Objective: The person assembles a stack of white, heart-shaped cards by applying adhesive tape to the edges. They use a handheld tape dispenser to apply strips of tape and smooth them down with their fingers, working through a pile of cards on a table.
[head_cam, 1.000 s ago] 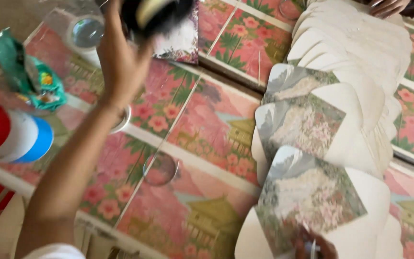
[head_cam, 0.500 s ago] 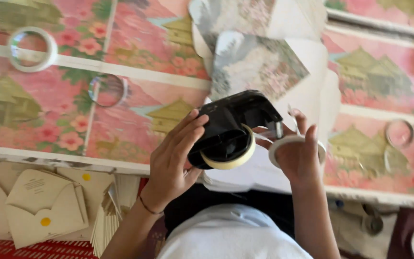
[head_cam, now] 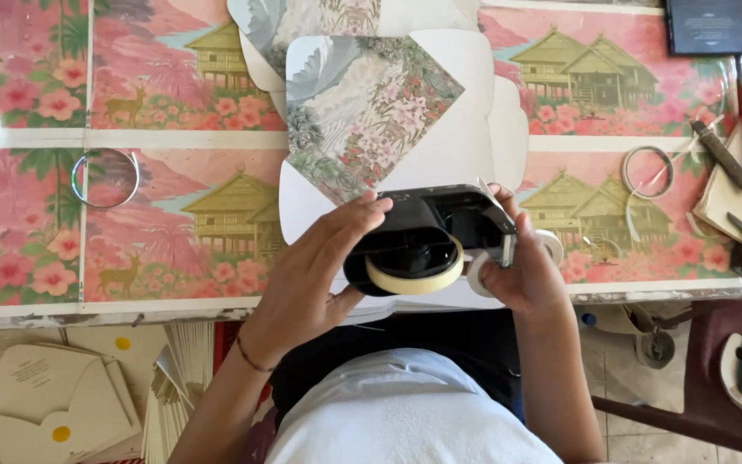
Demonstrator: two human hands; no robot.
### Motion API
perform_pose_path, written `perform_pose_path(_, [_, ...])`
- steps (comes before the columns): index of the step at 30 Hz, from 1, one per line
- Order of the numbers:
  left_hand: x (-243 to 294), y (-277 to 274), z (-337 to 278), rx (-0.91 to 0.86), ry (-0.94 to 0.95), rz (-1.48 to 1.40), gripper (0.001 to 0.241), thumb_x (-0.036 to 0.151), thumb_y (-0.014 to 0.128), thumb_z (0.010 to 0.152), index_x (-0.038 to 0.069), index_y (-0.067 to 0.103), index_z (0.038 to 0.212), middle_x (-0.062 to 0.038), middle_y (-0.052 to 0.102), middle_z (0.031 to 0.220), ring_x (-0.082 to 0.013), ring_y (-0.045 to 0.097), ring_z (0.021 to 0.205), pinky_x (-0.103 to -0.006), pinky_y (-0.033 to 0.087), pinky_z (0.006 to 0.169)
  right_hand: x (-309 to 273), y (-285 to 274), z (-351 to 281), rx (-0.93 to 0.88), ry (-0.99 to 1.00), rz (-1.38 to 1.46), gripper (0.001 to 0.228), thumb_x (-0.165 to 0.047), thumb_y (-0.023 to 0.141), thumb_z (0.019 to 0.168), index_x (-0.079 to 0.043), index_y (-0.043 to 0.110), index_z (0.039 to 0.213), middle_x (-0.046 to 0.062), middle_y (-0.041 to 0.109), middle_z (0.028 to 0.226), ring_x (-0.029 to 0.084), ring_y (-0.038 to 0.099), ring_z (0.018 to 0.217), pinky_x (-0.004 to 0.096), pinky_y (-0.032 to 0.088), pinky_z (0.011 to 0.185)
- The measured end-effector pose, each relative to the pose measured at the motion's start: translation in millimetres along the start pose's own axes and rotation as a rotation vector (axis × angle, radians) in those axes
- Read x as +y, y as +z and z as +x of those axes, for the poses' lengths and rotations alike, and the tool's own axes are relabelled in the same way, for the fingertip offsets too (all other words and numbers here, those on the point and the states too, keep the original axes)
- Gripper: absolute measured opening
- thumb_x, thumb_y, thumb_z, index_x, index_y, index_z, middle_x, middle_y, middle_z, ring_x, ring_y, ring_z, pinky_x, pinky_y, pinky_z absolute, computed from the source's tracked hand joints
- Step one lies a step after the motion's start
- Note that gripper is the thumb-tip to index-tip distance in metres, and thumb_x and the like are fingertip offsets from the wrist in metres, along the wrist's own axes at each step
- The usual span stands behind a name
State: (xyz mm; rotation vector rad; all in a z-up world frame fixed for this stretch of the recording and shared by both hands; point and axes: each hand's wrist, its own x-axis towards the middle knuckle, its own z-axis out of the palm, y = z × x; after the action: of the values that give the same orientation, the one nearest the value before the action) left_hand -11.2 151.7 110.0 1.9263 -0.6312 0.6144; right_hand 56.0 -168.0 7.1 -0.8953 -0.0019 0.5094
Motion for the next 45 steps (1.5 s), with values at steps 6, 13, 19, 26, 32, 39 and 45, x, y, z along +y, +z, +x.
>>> perform_pose_path(6, [7.3, 7.5, 10.0, -0.031, -0.019, 0.016, 0.072, -0.006, 0.090, 0.087, -0.002, 0.057, 0.151, -0.021, 0.070, 0.143, -0.0486, 0.065, 0.139, -0.0606, 0.057, 0.112, 7.2, -25.4, -1.0, -0.160, -0.117, -0.020, 0.068, -0.052, 0.064, 0.105, -0.018, 0.030, 0.153, 0.024, 0.057, 0.149, 0.030, 0.073, 0.115, 0.057, 0.069, 0.085])
perform_pose_path(13, [16.3, 11.1, 17.7, -0.031, -0.119, -0.154, 0.073, -0.001, 0.088, 0.088, -0.003, 0.054, 0.153, -0.021, 0.065, 0.150, -0.0481, 0.060, 0.146, -0.0602, 0.054, 0.117, -31.3, 55.5, -8.0, -0.355, -0.409, -0.291, 0.121, -0.058, 0.100, 0.059, -0.029, 0.028, 0.151, 0.027, 0.011, 0.181, 0.042, 0.034, 0.159, 0.062, 0.040, 0.123])
perform_pose_path(19, [14.0, 27.6, 12.9, -0.049, -0.330, -0.518, 0.097, 0.010, 0.094, 0.081, -0.002, 0.043, 0.162, -0.024, 0.058, 0.160, -0.0408, 0.052, 0.153, -0.0557, 0.043, 0.126, -26.3, -3.8, 0.9, -0.137, -0.662, -0.490, 0.107, -0.004, 0.097, 0.064, -0.019, 0.020, 0.136, 0.040, 0.045, 0.147, 0.048, 0.059, 0.130, 0.061, 0.051, 0.110])
perform_pose_path(26, [-36.6, 65.7, 21.8, 0.232, -0.711, -1.423, 0.059, 0.037, 0.050, 0.114, 0.002, 0.047, 0.161, -0.027, 0.052, 0.164, -0.0382, 0.047, 0.157, -0.0490, 0.035, 0.134, -113.9, 101.3, 27.2, -0.151, -0.898, -0.765, 0.069, -0.033, 0.078, 0.093, -0.023, 0.030, 0.142, 0.009, 0.049, 0.138, 0.027, 0.059, 0.128, 0.048, 0.067, 0.106])
perform_pose_path(32, [-87.9, 120.3, 39.5, 0.502, -1.085, -1.537, 0.035, 0.016, 0.039, 0.109, 0.006, 0.072, 0.117, -0.017, 0.076, 0.112, -0.0295, 0.071, 0.116, -0.0453, 0.058, 0.102, -167.8, 201.0, 40.5, -0.095, -0.702, -1.701, 0.071, -0.028, 0.101, 0.093, -0.003, 0.046, 0.130, 0.011, 0.052, 0.123, 0.022, 0.057, 0.099, 0.033, 0.052, 0.078])
perform_pose_path(39, [-108.0, 139.4, 49.6, 0.633, -1.039, -1.703, 0.028, 0.016, 0.057, 0.104, 0.001, 0.073, 0.121, -0.022, 0.076, 0.119, -0.0367, 0.071, 0.116, -0.0481, 0.058, 0.103, -153.5, 236.8, 93.7, -0.347, -0.415, -2.437, 0.067, -0.072, 0.076, 0.083, -0.015, 0.053, 0.110, 0.004, 0.065, 0.076, 0.031, 0.064, 0.072, 0.050, 0.038, 0.053])
perform_pose_path(45, [-113.1, 163.1, 39.0, 0.652, -1.174, -1.809, 0.020, 0.023, 0.063, 0.103, 0.011, 0.073, 0.115, -0.013, 0.077, 0.111, -0.0311, 0.072, 0.108, -0.0439, 0.058, 0.098, -134.6, 244.7, 125.0, -0.611, -0.198, -2.627, 0.094, -0.074, 0.069, 0.084, 0.000, 0.054, 0.140, 0.013, 0.070, 0.096, 0.038, 0.074, 0.088, 0.052, 0.057, 0.057])
